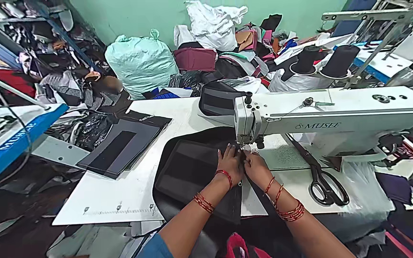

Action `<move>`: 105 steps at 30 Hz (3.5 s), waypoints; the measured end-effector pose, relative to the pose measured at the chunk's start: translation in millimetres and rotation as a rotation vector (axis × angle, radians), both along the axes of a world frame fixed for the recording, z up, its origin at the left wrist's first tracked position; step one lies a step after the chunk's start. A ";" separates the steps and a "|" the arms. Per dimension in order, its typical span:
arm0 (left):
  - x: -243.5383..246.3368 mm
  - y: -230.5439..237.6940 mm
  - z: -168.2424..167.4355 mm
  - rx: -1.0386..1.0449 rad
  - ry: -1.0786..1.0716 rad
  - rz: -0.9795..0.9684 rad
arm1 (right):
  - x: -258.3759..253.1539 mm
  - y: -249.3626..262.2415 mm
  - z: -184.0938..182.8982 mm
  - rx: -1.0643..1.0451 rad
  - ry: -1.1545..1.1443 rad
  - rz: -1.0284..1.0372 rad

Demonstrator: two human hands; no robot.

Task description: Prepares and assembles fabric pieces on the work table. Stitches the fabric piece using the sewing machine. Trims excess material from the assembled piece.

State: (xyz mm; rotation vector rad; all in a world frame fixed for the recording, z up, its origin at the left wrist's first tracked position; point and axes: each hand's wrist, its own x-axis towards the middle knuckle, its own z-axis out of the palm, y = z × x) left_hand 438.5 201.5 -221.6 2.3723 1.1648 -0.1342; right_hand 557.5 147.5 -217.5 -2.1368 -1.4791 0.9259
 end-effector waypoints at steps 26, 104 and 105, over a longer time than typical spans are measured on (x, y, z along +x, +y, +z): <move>7.4 -29.2 50.3 -0.286 0.178 0.028 | 0.5 -34.4 -14.0 0.131 0.028 -0.037; -9.1 -4.0 -15.7 0.130 -0.081 -0.167 | -29.9 -32.9 6.5 -0.188 -0.327 0.194; -9.2 -3.6 -15.8 0.134 -0.083 -0.169 | -29.8 -32.0 6.4 -0.194 -0.324 0.195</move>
